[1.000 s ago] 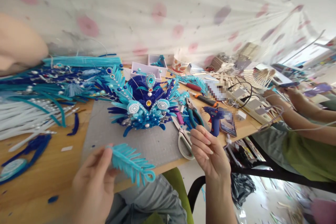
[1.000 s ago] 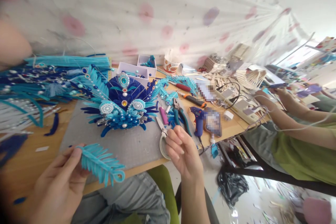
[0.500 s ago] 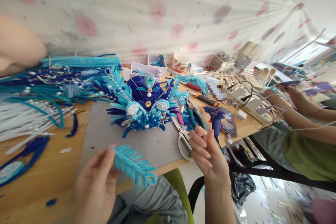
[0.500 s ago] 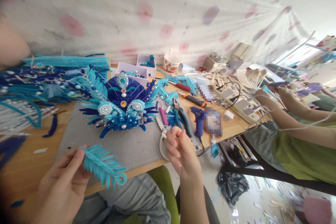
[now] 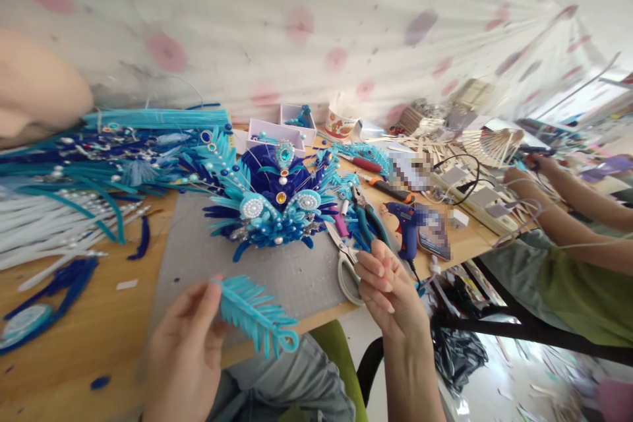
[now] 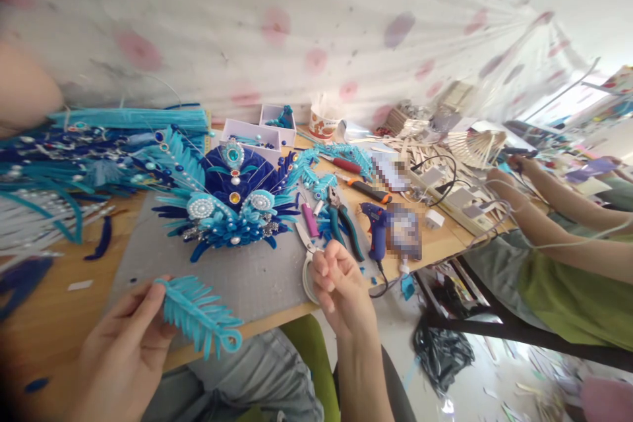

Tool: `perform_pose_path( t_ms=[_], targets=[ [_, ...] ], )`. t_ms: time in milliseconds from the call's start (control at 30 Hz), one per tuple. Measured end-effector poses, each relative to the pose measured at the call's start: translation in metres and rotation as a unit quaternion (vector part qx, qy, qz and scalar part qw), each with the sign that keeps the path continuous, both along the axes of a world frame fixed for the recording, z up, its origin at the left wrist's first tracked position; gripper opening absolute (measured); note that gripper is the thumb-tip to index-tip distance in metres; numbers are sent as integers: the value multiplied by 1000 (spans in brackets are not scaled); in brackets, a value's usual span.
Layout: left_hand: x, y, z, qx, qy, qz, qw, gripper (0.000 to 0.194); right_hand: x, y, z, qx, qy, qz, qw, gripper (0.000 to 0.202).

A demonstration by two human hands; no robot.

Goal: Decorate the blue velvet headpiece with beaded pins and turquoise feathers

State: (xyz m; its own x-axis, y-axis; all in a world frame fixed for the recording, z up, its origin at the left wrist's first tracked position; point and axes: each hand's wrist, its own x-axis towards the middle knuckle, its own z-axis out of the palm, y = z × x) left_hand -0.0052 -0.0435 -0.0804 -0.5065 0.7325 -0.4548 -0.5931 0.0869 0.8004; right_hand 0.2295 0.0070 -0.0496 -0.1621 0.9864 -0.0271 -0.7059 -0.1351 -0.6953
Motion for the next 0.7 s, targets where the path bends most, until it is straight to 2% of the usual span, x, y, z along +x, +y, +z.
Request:
perform_pose_path(
  t_ms=[233,367,500,600,700],
  targets=[
    [-2,2,2,-21,-17,-1,1000,38,0,-2,-3,29,-12,10,999,26],
    [-7,3,-4,-20,-9,-16,1000,34,0,-4,-2,59,-4,12,998,28],
    [-8,2,-6,-16,-19,-22,999,41,-1,-6,-1,58,-11,-3,998,17],
    [-5,4,-1,-30,-38,-29,998,49,8,-13,7,83,-112,-65,988,12],
    [-4,7,3,-41,-47,-23,998,51,36,-25,22,90,-263,-207,938,20]
  ],
)
